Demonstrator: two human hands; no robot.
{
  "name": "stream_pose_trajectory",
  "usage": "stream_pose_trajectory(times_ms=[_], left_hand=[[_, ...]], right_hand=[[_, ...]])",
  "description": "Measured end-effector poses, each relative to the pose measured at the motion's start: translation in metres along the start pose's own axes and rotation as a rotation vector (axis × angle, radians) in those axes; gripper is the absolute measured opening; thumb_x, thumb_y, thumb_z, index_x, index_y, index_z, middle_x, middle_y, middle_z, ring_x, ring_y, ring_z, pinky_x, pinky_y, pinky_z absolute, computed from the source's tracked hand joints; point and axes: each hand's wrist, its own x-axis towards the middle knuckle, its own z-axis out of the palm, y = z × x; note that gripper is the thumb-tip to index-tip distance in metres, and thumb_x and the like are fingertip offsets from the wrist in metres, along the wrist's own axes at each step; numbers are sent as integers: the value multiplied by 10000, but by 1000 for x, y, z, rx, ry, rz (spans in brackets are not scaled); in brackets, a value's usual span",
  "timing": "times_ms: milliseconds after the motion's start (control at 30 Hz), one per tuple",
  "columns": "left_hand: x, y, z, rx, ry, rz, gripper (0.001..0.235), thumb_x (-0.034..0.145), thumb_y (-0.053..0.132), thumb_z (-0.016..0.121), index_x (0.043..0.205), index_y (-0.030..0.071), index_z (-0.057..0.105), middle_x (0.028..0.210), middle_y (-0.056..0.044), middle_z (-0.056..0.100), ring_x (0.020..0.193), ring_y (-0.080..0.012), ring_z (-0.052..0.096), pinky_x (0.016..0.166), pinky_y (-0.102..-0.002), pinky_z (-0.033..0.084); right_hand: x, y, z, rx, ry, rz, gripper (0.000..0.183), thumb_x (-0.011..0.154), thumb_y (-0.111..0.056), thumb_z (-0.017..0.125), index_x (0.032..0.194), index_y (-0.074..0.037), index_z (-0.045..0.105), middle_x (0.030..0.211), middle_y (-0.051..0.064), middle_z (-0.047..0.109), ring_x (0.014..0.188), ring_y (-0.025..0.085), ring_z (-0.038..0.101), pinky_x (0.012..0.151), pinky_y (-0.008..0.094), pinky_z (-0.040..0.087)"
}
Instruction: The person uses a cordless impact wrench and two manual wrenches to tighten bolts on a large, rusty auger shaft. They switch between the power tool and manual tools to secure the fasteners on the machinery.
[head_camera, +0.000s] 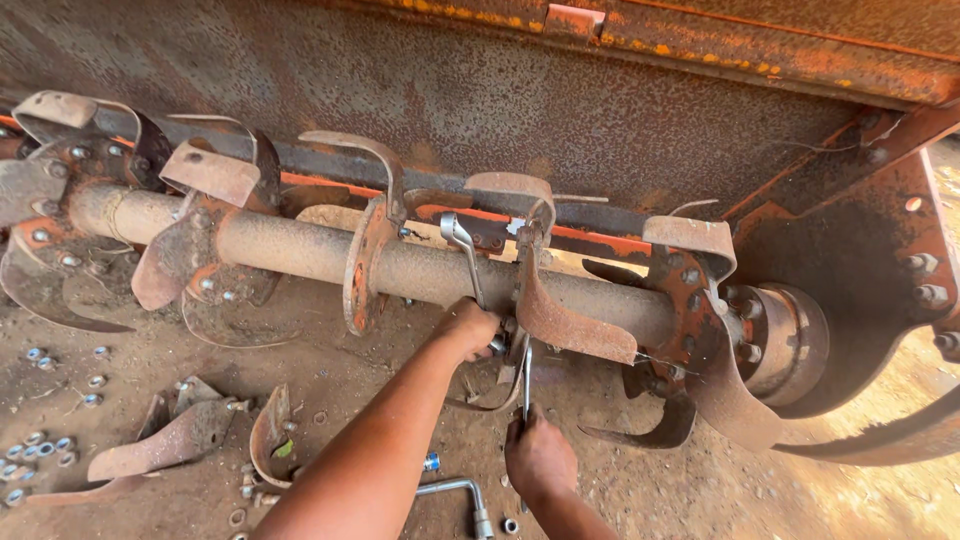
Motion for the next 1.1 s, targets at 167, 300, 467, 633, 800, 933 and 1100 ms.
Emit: stream_pose_trajectory(times_ms=[167,300,467,633,800,933,1100], left_hand=[[-11,8,0,144,131,65,319,897,273,657,1100,41,740,994,-195,761,857,-318,767,776,-438,613],[-5,2,-1,487,236,161,341,893,314,687,1154,100,734,1188,-163,730,1117,-326,695,959,-433,553],[6,-53,12,404,189,492,333,1004,305,590,1266,129,694,1225,-155,730,1126,-326,701,992,-422,538],[-22,-99,31,-90,213,482,322,938,227,657,1249,204,741,1268,-121,708,1148,-254,680,968,-341,529],[-88,-75,35,-203,276,466,328,958,208,608,1266,194,719,935,-121,772,820,-243,739,747,-380,562],[-116,-63,29,-205,308,557,314,977,198,572,1261,153,699,773,-93,734,655,-183,699,653,-380,556],[-109,-59,20,-74,246,633,333,1010,230,551,1308,161,683,937,-196,746,836,-329,714,730,-434,563]], right_hand=[[1,-1,-2,-1,-2,-8,334,992,-404,477,1164,-137,581,1044,214,730,1025,422,688,909,544,543],[0,-1,-1,-6,-8,4,343,1011,-408,459,1169,-128,580,1039,221,736,1019,422,699,920,540,542],[0,-4,-4,25,-7,18,350,1007,-421,454,1178,-146,587,1059,212,728,1040,419,690,924,541,540],[-4,-4,-4,31,1,29,355,996,-431,467,1170,-152,602,1079,203,729,1055,416,688,931,533,541],[-3,-6,-7,32,-3,19,344,1004,-416,468,1175,-149,602,1080,201,733,1051,402,699,932,524,545],[-3,-3,-8,25,-33,20,347,1011,-405,459,1200,-149,597,1078,194,738,1046,387,711,934,511,551],[-3,-5,-1,66,18,17,345,1013,-413,464,1188,-157,616,1083,212,734,1048,412,695,925,521,547]])
